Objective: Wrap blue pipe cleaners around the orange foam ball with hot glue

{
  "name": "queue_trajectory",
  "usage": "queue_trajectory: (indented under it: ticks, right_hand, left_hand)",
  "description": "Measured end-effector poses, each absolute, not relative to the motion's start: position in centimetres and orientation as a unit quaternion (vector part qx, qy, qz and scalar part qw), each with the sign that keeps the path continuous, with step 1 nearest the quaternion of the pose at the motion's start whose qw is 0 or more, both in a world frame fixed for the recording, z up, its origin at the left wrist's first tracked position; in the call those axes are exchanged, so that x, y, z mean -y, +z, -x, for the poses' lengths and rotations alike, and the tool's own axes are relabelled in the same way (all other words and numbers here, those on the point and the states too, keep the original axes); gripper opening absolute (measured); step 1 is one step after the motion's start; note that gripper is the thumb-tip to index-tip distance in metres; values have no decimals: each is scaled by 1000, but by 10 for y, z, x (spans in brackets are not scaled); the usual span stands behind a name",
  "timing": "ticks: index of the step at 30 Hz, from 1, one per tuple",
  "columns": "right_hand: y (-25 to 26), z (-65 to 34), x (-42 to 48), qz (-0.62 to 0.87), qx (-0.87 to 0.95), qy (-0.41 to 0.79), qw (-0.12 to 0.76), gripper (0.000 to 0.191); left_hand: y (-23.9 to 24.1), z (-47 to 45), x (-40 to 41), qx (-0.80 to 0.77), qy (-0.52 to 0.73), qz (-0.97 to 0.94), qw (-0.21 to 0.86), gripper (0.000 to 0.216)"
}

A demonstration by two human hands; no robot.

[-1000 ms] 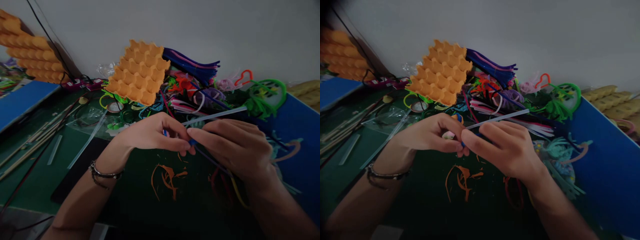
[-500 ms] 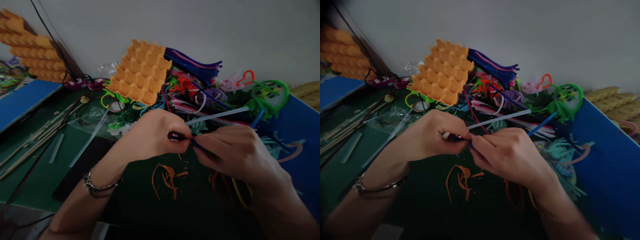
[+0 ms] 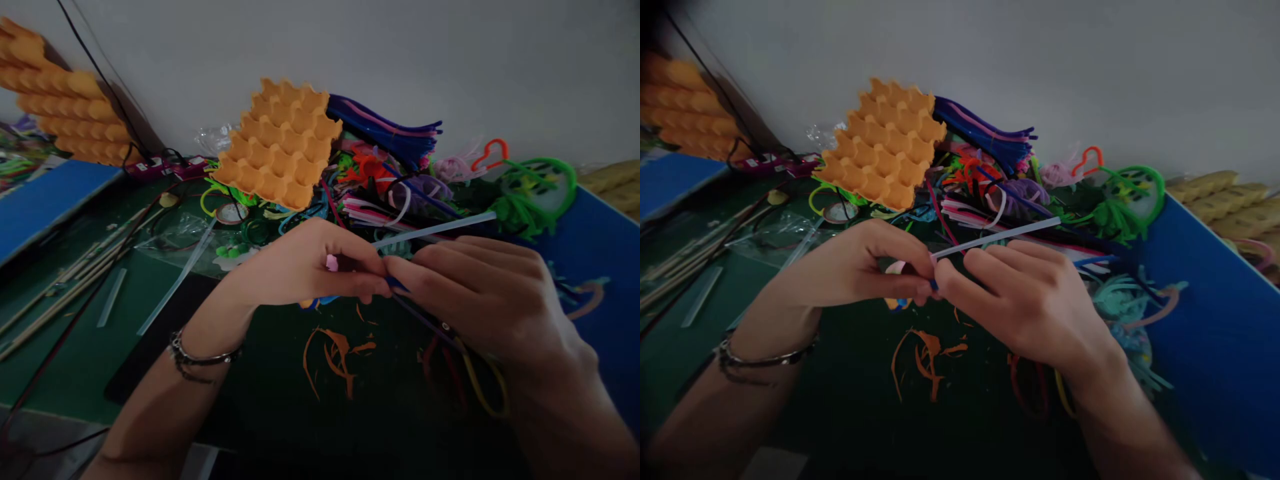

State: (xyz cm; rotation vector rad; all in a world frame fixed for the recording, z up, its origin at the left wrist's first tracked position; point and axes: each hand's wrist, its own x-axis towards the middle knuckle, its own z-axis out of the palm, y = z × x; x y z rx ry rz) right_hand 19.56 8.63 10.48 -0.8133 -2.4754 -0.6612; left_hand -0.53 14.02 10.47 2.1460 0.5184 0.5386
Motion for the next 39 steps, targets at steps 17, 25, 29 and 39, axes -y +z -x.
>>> queue_trajectory:
  ticks: [17,25,29,39]
  right_hand:
    - [109,-199,-81,292,921,-12,257,24]
    - [107,-199,-78,307,927,-46,208,25]
    - [104,-197,-81,314,926,-86,192,23]
    - [105,-198,-86,335,917,-99,192,28]
  left_hand:
    - [97,3,-145,-116,80,-779,611,22]
    - [91,-2,-147,-158,105,-796,574,11]
    - [93,0,-146,-183,146,-847,478,11]
    - [95,0,-134,-213,254,-936,121,16]
